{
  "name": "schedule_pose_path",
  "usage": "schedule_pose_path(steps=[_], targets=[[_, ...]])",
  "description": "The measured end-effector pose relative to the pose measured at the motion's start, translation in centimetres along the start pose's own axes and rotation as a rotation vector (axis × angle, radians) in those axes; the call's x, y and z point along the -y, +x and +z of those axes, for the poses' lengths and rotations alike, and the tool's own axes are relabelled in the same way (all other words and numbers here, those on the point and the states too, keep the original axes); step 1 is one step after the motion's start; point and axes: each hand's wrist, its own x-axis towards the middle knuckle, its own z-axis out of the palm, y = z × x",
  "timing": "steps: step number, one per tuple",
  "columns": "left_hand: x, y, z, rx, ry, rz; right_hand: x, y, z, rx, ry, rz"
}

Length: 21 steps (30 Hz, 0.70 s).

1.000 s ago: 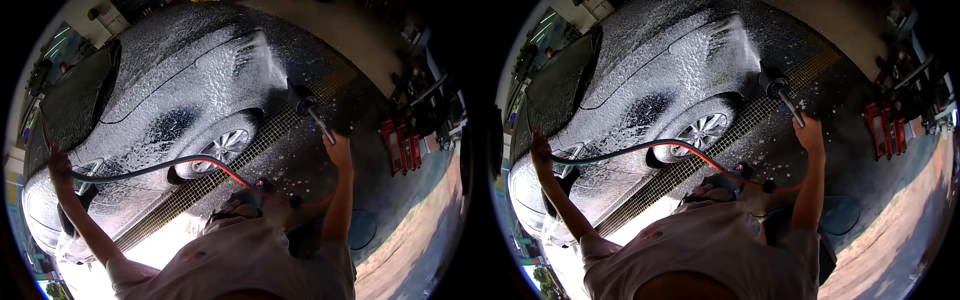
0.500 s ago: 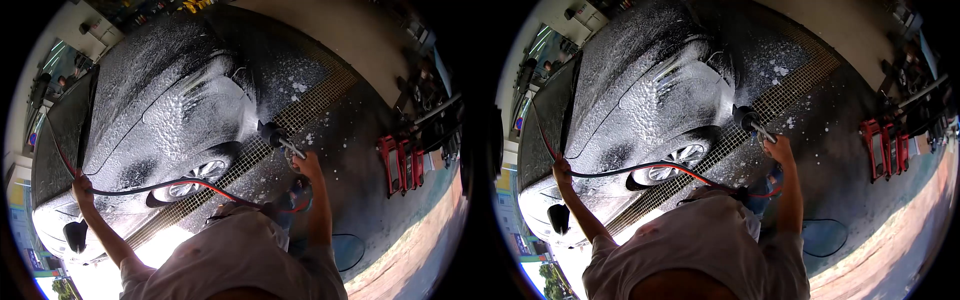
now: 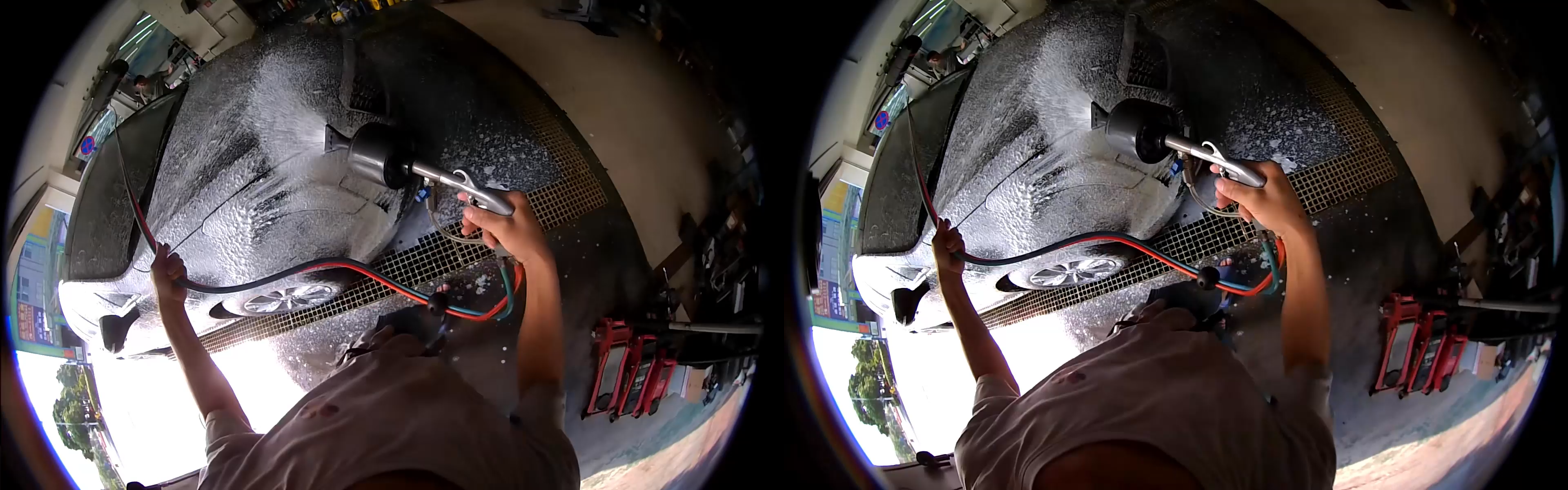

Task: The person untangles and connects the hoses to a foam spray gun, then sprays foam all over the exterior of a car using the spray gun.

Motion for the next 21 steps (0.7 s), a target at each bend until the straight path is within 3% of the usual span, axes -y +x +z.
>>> schedule_pose_path(steps=[1, 3, 5, 6, 7, 11, 14, 18, 21], targets=[[0.6, 0.8, 2.3, 0.059, -0.029, -0.001, -0.2, 1.6, -1.9, 0.059, 0.051, 0.008], [3.5, 2.8, 7.3, -0.051, -0.059, 0.009, -1.4, 4.6, -5.5, 0.104, 0.106, 0.025], [6.8, 6.3, 11.5, 0.177, -0.179, -0.046, -3.3, 8.8, -9.2, 0.114, 0.006, 0.101], [8.7, 7.7, 14.6, -0.007, -0.134, -0.051, -3.9, 10.4, -10.2, 0.055, 0.0, 0.09], [10.0, 9.0, 17.7, -0.052, -0.122, -0.082, -5.3, 12.3, -11.7, 0.039, -0.045, 0.12], [12.1, 14.9, 25.0, 0.025, -0.107, -0.094, -8.7, 20.1, -15.7, 0.017, -0.481, 0.266], [11.5, 17.9, 29.6, 0.01, -0.039, -0.045, -14.5, 25.9, -17.9, -0.019, -0.666, 0.193], [13.3, 19.2, 33.8, -0.072, 0.017, -0.067, -20.8, 32.0, -20.2, 0.13, -0.797, 0.156], [16.5, 20.7, 35.7, -0.171, 0.002, -0.099, -23.4, 36.2, -22.5, 0.384, -0.869, 0.069]])
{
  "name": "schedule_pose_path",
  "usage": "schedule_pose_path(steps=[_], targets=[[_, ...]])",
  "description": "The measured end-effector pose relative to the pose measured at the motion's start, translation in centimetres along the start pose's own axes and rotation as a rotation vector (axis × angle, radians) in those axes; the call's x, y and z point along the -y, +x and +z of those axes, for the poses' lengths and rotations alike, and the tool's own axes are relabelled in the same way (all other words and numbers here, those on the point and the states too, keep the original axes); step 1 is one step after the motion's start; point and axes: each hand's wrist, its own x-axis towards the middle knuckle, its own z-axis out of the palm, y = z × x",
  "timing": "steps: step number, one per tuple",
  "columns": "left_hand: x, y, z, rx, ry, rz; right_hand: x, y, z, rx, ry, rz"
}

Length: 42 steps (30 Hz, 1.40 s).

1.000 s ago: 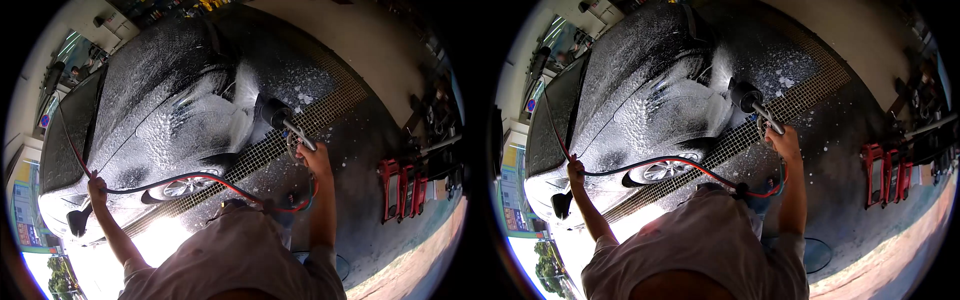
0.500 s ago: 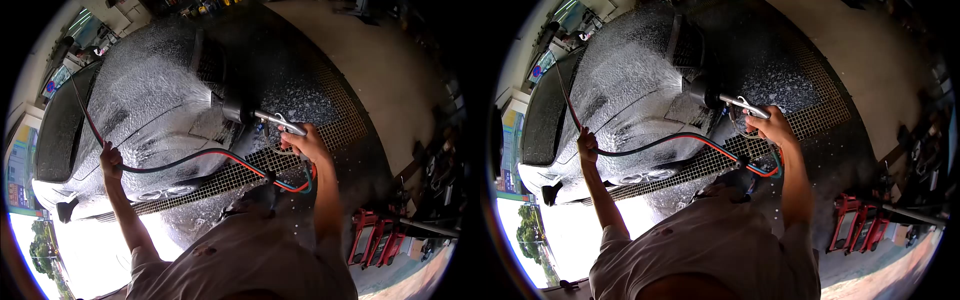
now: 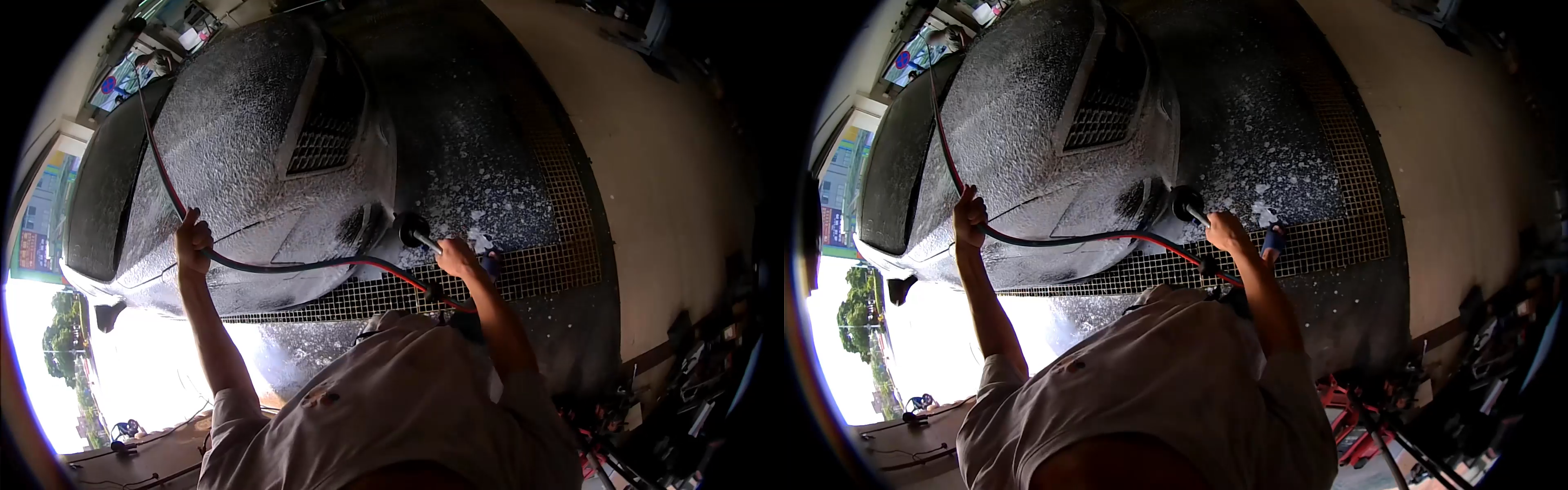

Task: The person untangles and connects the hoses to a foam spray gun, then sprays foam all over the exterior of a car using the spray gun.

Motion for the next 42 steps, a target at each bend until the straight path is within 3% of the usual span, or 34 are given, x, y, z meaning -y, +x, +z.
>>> schedule_pose_path(steps=[3, 9, 13, 15, 20, 23, 29, 36, 39, 40, 42], targets=[[1.5, 0.0, 2.6, -0.119, -0.01, 0.064, -3.6, 2.4, -3.8, 0.17, 0.055, -0.14], [-1.9, 3.0, 8.0, -0.249, 0.164, 0.111, -3.9, 10.6, -20.0, 0.161, 0.115, -0.378], [-4.0, 6.6, 13.8, -0.303, -0.004, 0.221, -1.3, 17.5, -30.9, 0.062, 0.248, -0.508], [-3.0, 10.6, 15.2, -0.319, -0.025, 0.221, -0.1, 21.5, -35.0, -0.007, 0.194, -0.491], [2.8, 20.9, 27.5, -0.279, -0.085, 0.194, 0.9, 34.2, -41.4, -0.117, 0.039, -0.399], [5.5, 26.3, 34.1, -0.268, -0.076, 0.22, -0.3, 42.6, -42.9, -0.177, 0.023, -0.392], [3.6, 33.0, 45.7, -0.312, 0.007, 0.281, -3.5, 54.9, -44.2, -0.174, -0.103, -0.322], [2.9, 40.9, 55.1, -0.391, 0.097, 0.331, -13.0, 64.1, -38.1, 0.138, -0.079, -0.277], [4.0, 44.6, 59.2, -0.453, 0.073, 0.334, -15.8, 67.0, -37.5, 0.475, -0.112, -0.466], [4.5, 45.9, 59.8, -0.513, 0.046, 0.323, -16.6, 67.4, -37.7, 0.432, -0.027, -0.626], [4.3, 48.6, 61.3, -0.578, 0.041, 0.304, -16.7, 68.2, -41.4, 0.57, -0.064, -0.654]])
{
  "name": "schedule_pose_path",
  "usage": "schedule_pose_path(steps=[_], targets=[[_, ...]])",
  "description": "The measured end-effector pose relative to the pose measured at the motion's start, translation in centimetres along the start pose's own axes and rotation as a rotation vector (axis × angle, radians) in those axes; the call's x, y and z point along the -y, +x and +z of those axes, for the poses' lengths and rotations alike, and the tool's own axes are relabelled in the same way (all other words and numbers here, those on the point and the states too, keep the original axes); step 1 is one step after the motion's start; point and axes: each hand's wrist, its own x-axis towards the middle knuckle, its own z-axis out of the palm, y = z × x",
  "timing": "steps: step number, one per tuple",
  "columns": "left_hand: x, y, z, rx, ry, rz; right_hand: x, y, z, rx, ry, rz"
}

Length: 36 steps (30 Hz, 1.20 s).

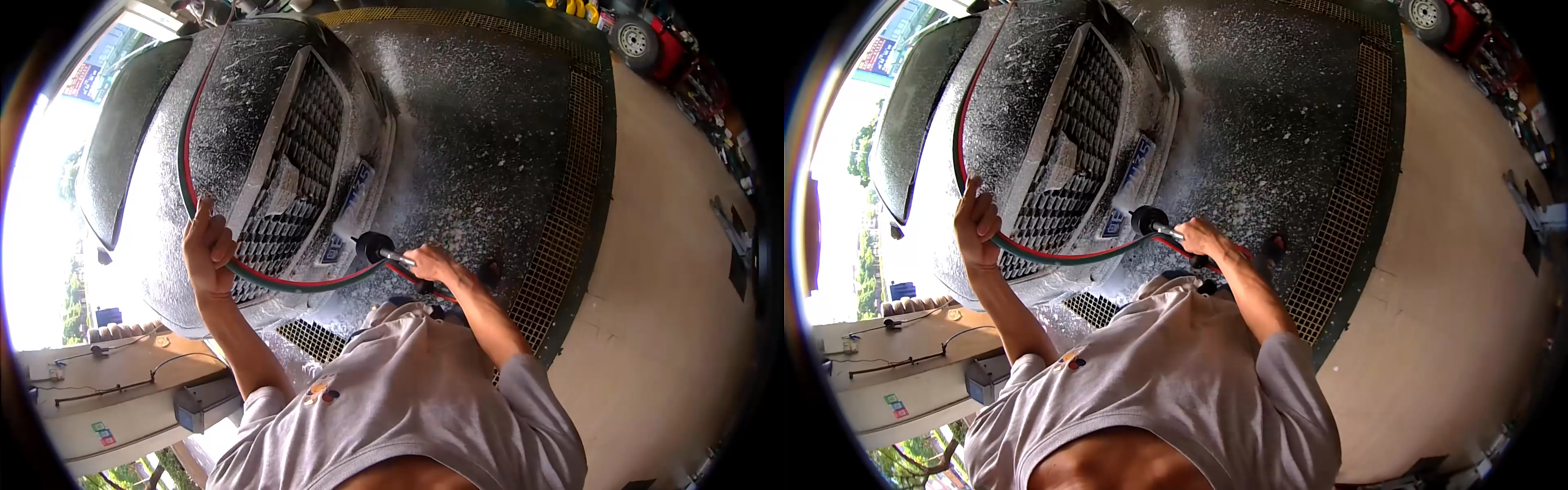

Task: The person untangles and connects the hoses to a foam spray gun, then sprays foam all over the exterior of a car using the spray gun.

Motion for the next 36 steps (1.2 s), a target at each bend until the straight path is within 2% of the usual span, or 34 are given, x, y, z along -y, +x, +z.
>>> schedule_pose_path(steps=[2, 4, 5, 6, 10, 12, 16, 18, 19, 22, 23, 24, 26, 27, 28, 30, 34, 36], targets=[[0.1, 0.2, 1.3, -0.095, -0.057, 0.004, -2.1, -0.6, -2.2, 0.087, 0.059, -0.099], [0.0, 1.2, 0.9, -0.064, -0.106, -0.034, -4.0, -1.0, -5.8, 0.088, 0.186, -0.17], [-0.1, 1.2, 2.1, -0.111, -0.108, -0.021, -3.5, -1.6, -9.3, 0.094, 0.179, -0.124], [-0.3, 1.0, 3.2, -0.163, -0.112, -0.009, -4.1, -1.2, -11.9, 0.054, 0.152, -0.202], [-1.3, 1.9, 7.9, -0.207, -0.106, 0.062, -6.9, 3.2, -21.5, -0.006, 0.056, -0.209], [-2.0, 3.0, 10.9, -0.073, -0.228, 0.159, -6.8, 6.2, -27.3, -0.041, 0.019, -0.247], [-3.9, 6.5, 17.6, -0.07, -0.201, 0.39, -3.9, 11.4, -40.2, -0.128, 0.026, -0.308], [-4.6, 9.1, 19.3, 0.094, -0.27, 0.482, -2.5, 13.9, -46.3, -0.161, 0.002, -0.339], [-5.1, 10.5, 20.2, 0.094, -0.252, 0.532, -1.9, 15.2, -48.9, -0.167, -0.025, -0.327], [-7.5, 13.7, 25.6, 0.061, -0.168, 0.603, -0.4, 18.2, -56.0, -0.143, -0.007, -0.297], [-8.3, 15.3, 26.5, 0.195, -0.202, 0.61, -0.1, 19.3, -58.4, -0.151, -0.018, -0.309], [-9.2, 17.0, 28.1, 0.202, -0.204, 0.623, 0.1, 20.3, -60.6, -0.153, 0.015, -0.342], [-10.4, 19.7, 31.9, 0.023, -0.034, 0.647, -0.4, 21.5, -64.0, -0.132, 0.064, -0.304], [-11.0, 21.4, 33.8, 0.059, -0.04, 0.643, -0.8, 22.1, -65.3, -0.14, 0.111, -0.266], [-11.1, 22.8, 36.3, 0.004, -0.042, 0.641, -1.5, 23.1, -66.6, -0.148, 0.158, -0.232], [-10.4, 26.2, 38.5, 0.238, -0.1, 0.624, -4.8, 26.3, -67.8, -0.191, 0.197, -0.238], [-6.3, 30.9, 44.9, 0.146, -0.076, 0.607, -13.0, 33.1, -68.3, -0.181, 0.181, -0.105], [-4.3, 32.3, 47.9, 0.05, -0.041, 0.547, -18.5, 37.9, -67.7, -0.148, 0.101, -0.113]])
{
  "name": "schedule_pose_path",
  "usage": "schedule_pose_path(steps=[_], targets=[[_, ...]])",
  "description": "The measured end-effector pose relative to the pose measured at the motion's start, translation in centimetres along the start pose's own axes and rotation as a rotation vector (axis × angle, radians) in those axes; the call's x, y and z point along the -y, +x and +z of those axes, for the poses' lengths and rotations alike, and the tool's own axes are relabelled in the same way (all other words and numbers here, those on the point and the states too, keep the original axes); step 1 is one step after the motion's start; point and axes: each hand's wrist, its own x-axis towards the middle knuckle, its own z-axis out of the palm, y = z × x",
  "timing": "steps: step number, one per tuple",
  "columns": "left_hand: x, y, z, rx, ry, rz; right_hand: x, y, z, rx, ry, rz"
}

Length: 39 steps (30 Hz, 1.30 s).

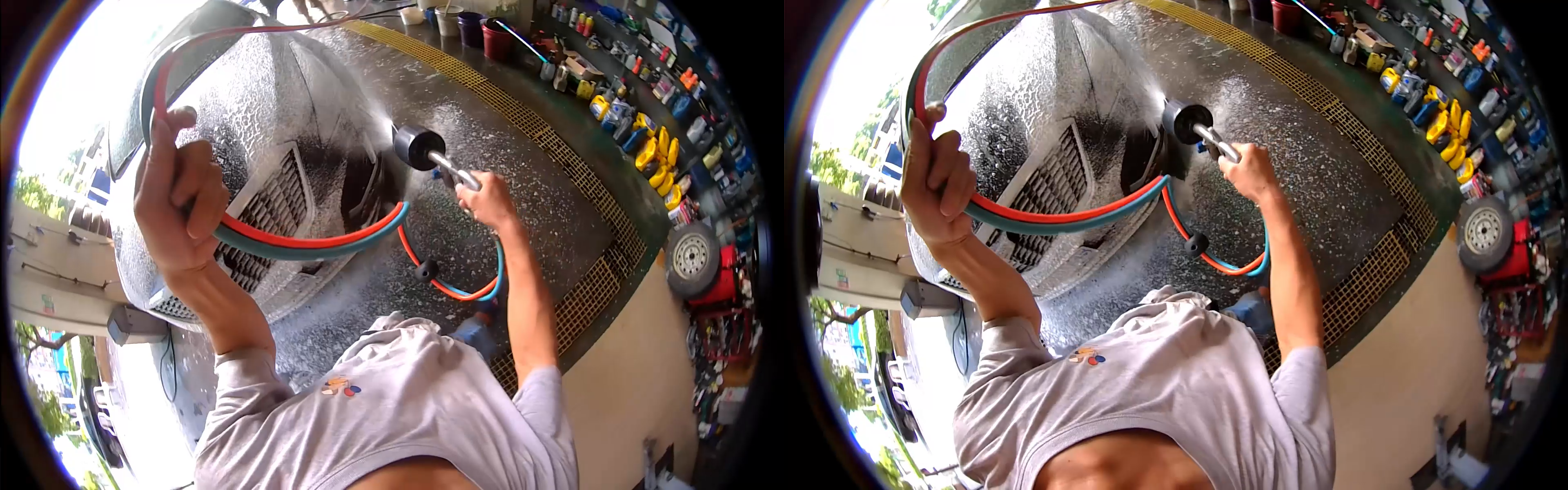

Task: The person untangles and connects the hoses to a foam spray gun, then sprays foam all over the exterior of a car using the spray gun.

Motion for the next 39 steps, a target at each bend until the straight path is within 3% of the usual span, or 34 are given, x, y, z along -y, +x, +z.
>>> schedule_pose_path(steps=[2, 4, 5, 7, 8, 10, 14, 16, 19, 21, 22, 26, 30, 34, 37, 39], targets=[[2.1, 0.8, 1.6, -0.047, -0.02, -0.039, -6.7, 3.7, 1.5, 0.014, -0.001, -0.016], [3.8, 1.7, 3.3, -0.217, -0.021, -0.093, -10.5, 5.2, 2.1, 0.069, -0.041, -0.019], [4.7, 2.3, 3.3, -0.162, -0.115, -0.111, -11.6, 5.9, 1.9, 0.138, -0.056, -0.009], [6.1, 3.3, 4.4, -0.27, -0.075, -0.113, -13.3, 6.4, 1.7, 0.218, -0.103, -0.074], [6.5, 3.3, 5.0, -0.36, -0.039, -0.123, -13.9, 6.7, 1.7, 0.264, -0.061, -0.106], [6.7, 4.4, 5.1, -0.332, -0.051, -0.106, -13.6, 8.0, -0.2, 0.446, -0.053, -0.14], [7.4, 7.6, 6.4, -0.383, 0.039, -0.031, -12.0, 13.3, -5.1, 0.522, 0.095, -0.344], [7.9, 9.4, 6.1, -0.418, 0.075, 0.029, -11.1, 17.3, -8.0, 0.621, 0.139, -0.284], [9.8, 12.1, 4.7, -0.58, 0.166, 0.029, -12.0, 25.0, -11.1, 0.659, 0.133, -0.399], [13.3, 14.3, 4.3, -0.703, 0.169, 0.034, -9.7, 28.8, -14.6, 0.613, 0.001, -0.457], [15.2, 15.7, 3.8, -0.74, 0.182, 0.024, -9.9, 31.1, -15.5, 0.548, -0.004, -0.602], [20.2, 21.4, 2.2, -0.767, 0.067, 0.012, -3.9, 37.7, -22.6, 0.504, -0.09, -0.554], [27.9, 28.0, 1.4, -0.897, 0.13, -0.246, 0.5, 43.9, -28.9, 0.501, -0.09, -0.558], [37.5, 32.7, 1.4, -0.823, 0.048, -0.461, 1.5, 50.5, -31.9, 0.534, -0.027, -0.627], [44.4, 36.4, 2.7, -0.775, 0.002, -0.574, 0.4, 56.7, -32.4, 0.463, 0.006, -0.903], [48.5, 39.4, 4.4, -0.858, -0.016, -0.599, 0.1, 61.5, -33.6, 0.493, -0.016, -0.854]])
